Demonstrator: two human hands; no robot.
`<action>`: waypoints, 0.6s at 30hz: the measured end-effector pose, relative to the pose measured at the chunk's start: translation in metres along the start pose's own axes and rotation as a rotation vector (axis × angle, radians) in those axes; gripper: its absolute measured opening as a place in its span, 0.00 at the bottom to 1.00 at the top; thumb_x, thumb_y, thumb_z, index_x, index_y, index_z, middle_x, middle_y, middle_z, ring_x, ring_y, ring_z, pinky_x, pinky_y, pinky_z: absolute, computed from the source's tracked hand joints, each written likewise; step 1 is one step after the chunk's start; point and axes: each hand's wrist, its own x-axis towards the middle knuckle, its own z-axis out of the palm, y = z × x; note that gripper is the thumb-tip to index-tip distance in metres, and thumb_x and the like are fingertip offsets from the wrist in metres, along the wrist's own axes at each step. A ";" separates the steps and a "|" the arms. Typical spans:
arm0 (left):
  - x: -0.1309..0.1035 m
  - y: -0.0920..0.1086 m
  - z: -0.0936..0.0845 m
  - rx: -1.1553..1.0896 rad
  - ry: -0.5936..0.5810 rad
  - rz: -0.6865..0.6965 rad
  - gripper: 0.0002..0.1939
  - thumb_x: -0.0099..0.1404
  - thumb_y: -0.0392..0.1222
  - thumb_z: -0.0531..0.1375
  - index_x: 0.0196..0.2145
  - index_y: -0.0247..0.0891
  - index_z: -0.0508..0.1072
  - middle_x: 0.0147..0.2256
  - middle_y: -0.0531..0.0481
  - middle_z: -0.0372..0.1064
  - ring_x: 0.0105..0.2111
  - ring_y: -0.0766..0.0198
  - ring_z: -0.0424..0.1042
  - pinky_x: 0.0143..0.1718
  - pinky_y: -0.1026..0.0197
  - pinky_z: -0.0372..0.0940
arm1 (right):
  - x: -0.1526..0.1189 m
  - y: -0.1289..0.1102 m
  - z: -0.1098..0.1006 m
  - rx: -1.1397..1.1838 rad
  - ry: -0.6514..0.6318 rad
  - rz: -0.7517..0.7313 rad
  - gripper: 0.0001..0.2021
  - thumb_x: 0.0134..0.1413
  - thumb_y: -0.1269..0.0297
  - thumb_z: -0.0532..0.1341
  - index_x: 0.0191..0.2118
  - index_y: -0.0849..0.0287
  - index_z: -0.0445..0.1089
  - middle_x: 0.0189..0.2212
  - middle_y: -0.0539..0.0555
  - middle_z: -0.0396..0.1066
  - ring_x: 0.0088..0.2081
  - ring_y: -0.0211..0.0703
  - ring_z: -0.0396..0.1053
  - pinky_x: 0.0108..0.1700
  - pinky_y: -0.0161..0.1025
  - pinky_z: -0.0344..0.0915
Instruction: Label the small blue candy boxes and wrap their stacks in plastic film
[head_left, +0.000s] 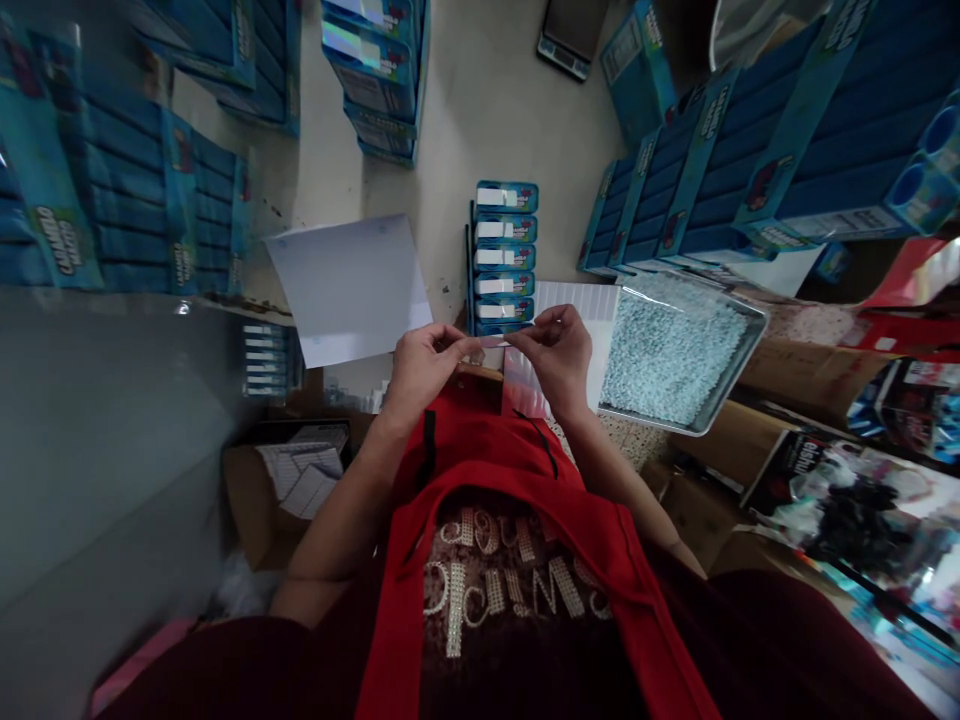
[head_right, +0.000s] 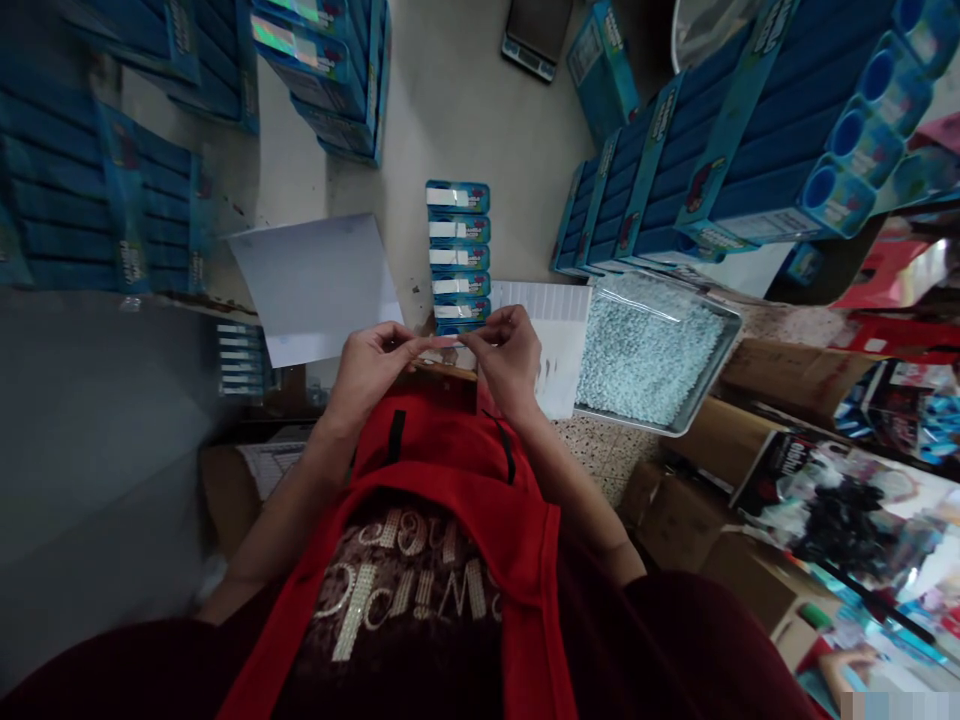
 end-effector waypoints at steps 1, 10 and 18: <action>0.004 -0.001 0.000 0.026 0.014 0.005 0.22 0.56 0.62 0.75 0.29 0.40 0.80 0.24 0.52 0.74 0.24 0.65 0.68 0.27 0.62 0.61 | 0.001 0.000 0.002 -0.035 0.013 -0.027 0.21 0.50 0.61 0.76 0.39 0.50 0.62 0.28 0.43 0.77 0.32 0.40 0.79 0.38 0.40 0.73; 0.017 -0.017 0.007 -0.002 0.016 -0.045 0.18 0.55 0.57 0.75 0.28 0.40 0.81 0.24 0.52 0.74 0.26 0.64 0.67 0.29 0.61 0.60 | 0.006 0.012 0.009 -0.234 0.041 -0.095 0.16 0.53 0.63 0.73 0.40 0.50 0.64 0.31 0.43 0.75 0.33 0.40 0.77 0.40 0.42 0.71; 0.029 -0.047 0.033 -0.227 0.036 -0.091 0.17 0.54 0.55 0.74 0.29 0.39 0.80 0.30 0.52 0.76 0.32 0.62 0.72 0.36 0.61 0.64 | 0.020 0.012 -0.004 -0.337 0.149 -0.041 0.26 0.35 0.57 0.80 0.36 0.52 0.64 0.29 0.42 0.64 0.33 0.39 0.62 0.38 0.40 0.64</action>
